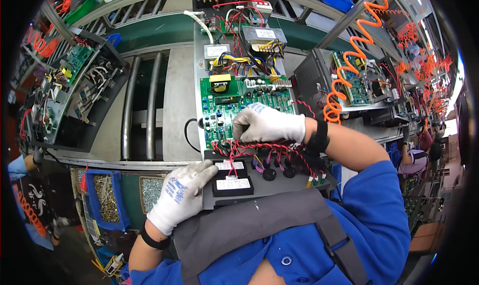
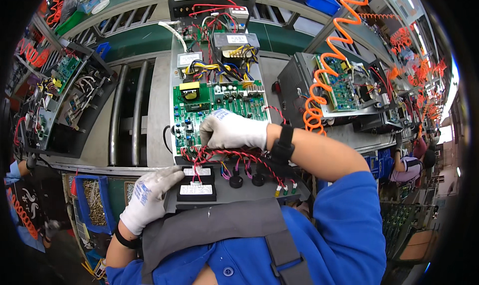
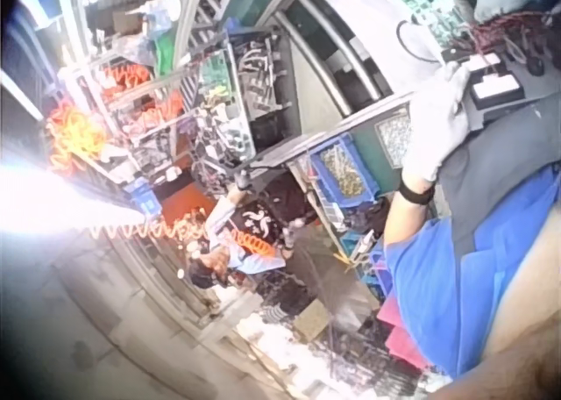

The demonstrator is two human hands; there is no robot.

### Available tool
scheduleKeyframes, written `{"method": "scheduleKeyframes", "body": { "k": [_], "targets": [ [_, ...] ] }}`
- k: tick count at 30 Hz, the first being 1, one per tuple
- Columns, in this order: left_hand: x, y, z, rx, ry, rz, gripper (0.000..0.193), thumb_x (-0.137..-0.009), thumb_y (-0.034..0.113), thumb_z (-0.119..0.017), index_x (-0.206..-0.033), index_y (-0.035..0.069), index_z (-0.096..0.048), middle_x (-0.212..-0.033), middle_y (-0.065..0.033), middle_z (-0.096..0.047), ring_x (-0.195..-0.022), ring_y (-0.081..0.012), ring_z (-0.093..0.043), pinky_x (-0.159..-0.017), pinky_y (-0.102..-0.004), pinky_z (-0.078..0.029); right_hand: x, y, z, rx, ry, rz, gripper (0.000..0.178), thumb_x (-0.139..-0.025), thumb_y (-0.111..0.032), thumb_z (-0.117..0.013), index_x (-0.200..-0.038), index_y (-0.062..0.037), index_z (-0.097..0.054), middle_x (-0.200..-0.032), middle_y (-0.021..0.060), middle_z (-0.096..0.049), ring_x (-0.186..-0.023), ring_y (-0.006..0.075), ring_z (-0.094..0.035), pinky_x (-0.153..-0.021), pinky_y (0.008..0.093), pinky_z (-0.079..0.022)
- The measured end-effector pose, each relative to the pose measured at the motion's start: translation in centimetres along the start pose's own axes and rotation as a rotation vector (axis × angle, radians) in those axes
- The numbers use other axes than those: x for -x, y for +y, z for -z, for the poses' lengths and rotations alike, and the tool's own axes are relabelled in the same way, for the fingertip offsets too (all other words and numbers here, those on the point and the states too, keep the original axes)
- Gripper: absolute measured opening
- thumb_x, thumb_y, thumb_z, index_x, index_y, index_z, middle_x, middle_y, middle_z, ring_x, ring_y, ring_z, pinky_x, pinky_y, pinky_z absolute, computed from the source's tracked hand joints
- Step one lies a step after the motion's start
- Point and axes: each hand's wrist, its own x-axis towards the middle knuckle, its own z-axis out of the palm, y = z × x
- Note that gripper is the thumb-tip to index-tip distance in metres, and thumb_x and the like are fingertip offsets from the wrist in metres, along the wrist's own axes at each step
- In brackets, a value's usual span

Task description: Wiring and connecting electronic components inside a MIG welding machine on an assembly line.

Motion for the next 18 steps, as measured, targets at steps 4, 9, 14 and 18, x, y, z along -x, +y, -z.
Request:
{"method": "scheduleKeyframes", "body": {
  "k": [4, 9, 14, 18],
  "targets": [
    [-0.2, 0.1, 0.2, 0.021, 0.003, 0.015, 0.048, -0.070, 0.000, -0.058, -0.117, 0.007, -0.061, -0.119, -0.0153, -0.063, -0.112, -0.0312, -0.059, -0.095, -0.0411, -0.046, -0.8, -0.4, 0.7, 0.098, -0.026, 0.047, 0.013, -0.064, -0.002, -0.066, -0.077, -0.0022, -0.069, -0.071, 0.0109, -0.067, -0.068, 0.0193, -0.066, -0.060, 0.0318, -0.050],
    [0.1, 0.4, 0.1, 0.059, -0.004, 0.048, 0.051, -0.068, 0.000, -0.063, -0.118, 0.005, -0.061, -0.120, -0.0163, -0.062, -0.112, -0.0327, -0.059, -0.094, -0.0411, -0.045, -0.8, -0.6, 0.9, 0.158, -0.080, 0.067, 0.015, -0.069, -0.001, -0.064, -0.083, 0.0005, -0.069, -0.075, 0.0105, -0.067, -0.068, 0.0169, -0.064, -0.061, 0.0300, -0.049],
    [0.2, 0.5, 0.0, 0.091, 0.021, 0.083, 0.052, -0.066, -0.001, -0.065, -0.117, 0.005, -0.062, -0.120, -0.0160, -0.063, -0.111, -0.0334, -0.059, -0.094, -0.0404, -0.045, 0.0, -0.5, 0.0, 0.172, -0.007, 0.099, 0.013, -0.069, -0.004, -0.066, -0.082, -0.0026, -0.068, -0.078, 0.0124, -0.067, -0.075, 0.0246, -0.067, -0.065, 0.0338, -0.051],
    [0.2, 0.7, 0.0, 0.067, 0.006, 0.095, 0.045, -0.074, 0.005, -0.063, -0.119, 0.008, -0.062, -0.120, -0.0154, -0.063, -0.112, -0.0306, -0.059, -0.096, -0.0412, -0.046, 0.0, -1.0, 0.0, 0.248, 0.004, 0.073, 0.014, -0.069, -0.006, -0.067, -0.084, -0.0027, -0.068, -0.080, 0.0130, -0.067, -0.077, 0.0251, -0.067, -0.068, 0.0345, -0.051]
  ]
}}
